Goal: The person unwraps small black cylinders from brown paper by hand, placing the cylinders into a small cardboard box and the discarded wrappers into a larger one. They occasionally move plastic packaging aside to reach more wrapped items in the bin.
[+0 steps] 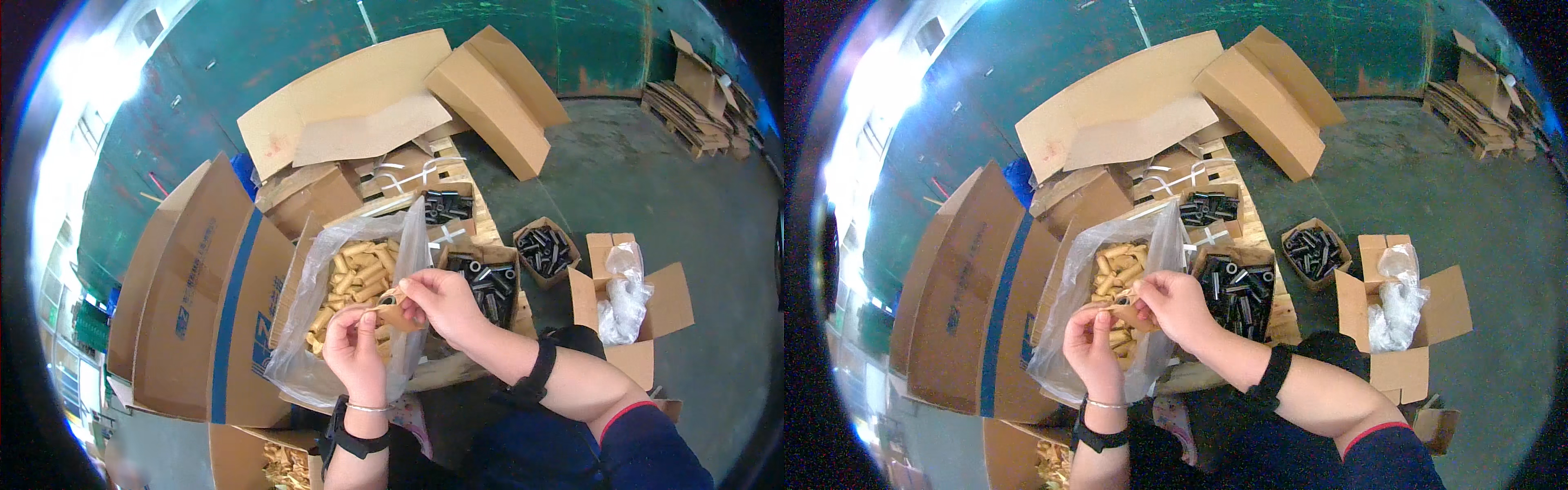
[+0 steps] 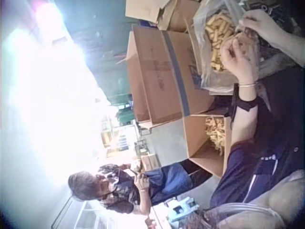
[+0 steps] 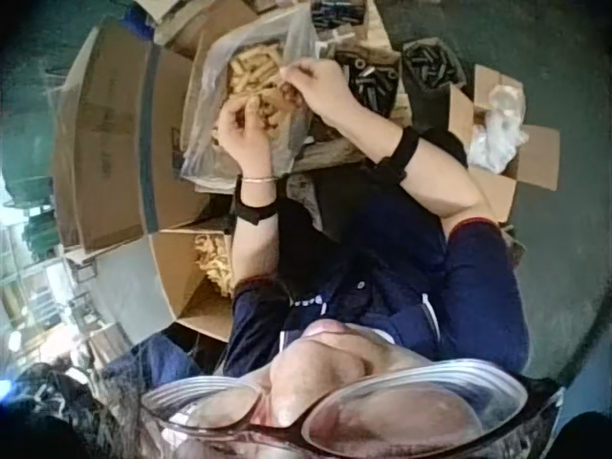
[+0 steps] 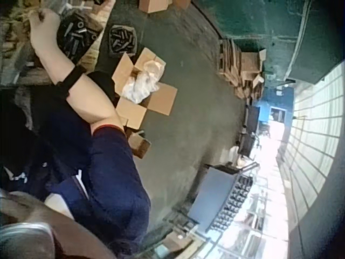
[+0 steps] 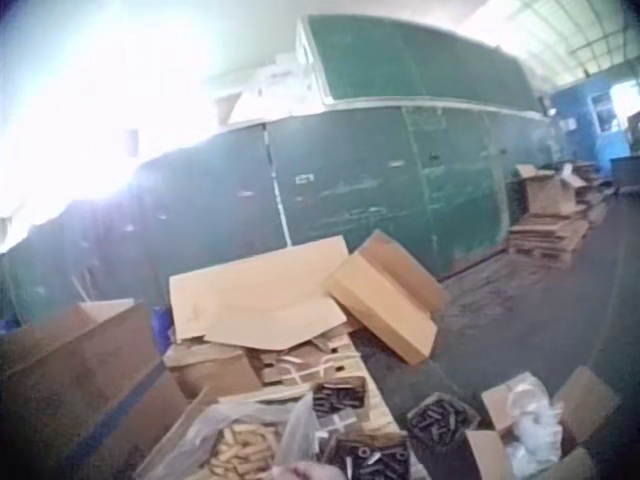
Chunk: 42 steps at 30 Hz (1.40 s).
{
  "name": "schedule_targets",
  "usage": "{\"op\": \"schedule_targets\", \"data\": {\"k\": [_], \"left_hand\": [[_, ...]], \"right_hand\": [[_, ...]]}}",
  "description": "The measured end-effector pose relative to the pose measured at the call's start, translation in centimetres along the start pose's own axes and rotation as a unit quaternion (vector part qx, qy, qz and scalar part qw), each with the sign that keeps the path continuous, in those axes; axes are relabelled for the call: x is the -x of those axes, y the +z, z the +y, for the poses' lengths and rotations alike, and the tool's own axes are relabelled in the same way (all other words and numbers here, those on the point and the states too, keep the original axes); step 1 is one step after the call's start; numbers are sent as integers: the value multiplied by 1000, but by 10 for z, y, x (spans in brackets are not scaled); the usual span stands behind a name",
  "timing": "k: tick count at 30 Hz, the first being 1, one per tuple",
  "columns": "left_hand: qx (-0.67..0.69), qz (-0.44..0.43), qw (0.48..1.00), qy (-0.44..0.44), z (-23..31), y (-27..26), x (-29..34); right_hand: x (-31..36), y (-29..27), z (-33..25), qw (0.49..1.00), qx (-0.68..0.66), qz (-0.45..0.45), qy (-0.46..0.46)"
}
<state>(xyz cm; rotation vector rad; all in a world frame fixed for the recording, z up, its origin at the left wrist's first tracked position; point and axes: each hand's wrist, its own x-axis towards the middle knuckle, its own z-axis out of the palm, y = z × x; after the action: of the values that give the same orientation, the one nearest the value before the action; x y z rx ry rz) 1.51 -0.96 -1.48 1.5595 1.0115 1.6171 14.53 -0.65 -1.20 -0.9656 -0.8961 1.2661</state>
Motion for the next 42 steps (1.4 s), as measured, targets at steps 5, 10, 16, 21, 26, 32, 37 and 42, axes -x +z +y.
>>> {"op": "schedule_targets", "data": {"k": [5,10,16,21,26,32,37,42], "left_hand": [[62,-54,992,-91,-1,8,3],[106,-132,974,-153,-6,11,6],[346,-73,897,-265,14,4,5],[678,-223,618,-329,26,-12,-8],[634,-220,646,-364,27,-23,-9],[471,-132,809,-327,11,-11,-3],[411,-103,837,-346,20,-4,-4],[332,-213,828,-399,3,-16,-5]], "right_hand": [[7,5,-8,997,-70,-23,-34],[8,8,-12,996,-77,-25,-23],[8,11,-8,998,-59,-1,35],[-6,-10,11,995,-3,26,96],[-3,-19,-8,992,96,-69,40],[9,-4,-19,938,227,-36,-259],[11,-5,-15,822,425,-92,-369],[7,-9,-32,857,369,-115,-341]]}}
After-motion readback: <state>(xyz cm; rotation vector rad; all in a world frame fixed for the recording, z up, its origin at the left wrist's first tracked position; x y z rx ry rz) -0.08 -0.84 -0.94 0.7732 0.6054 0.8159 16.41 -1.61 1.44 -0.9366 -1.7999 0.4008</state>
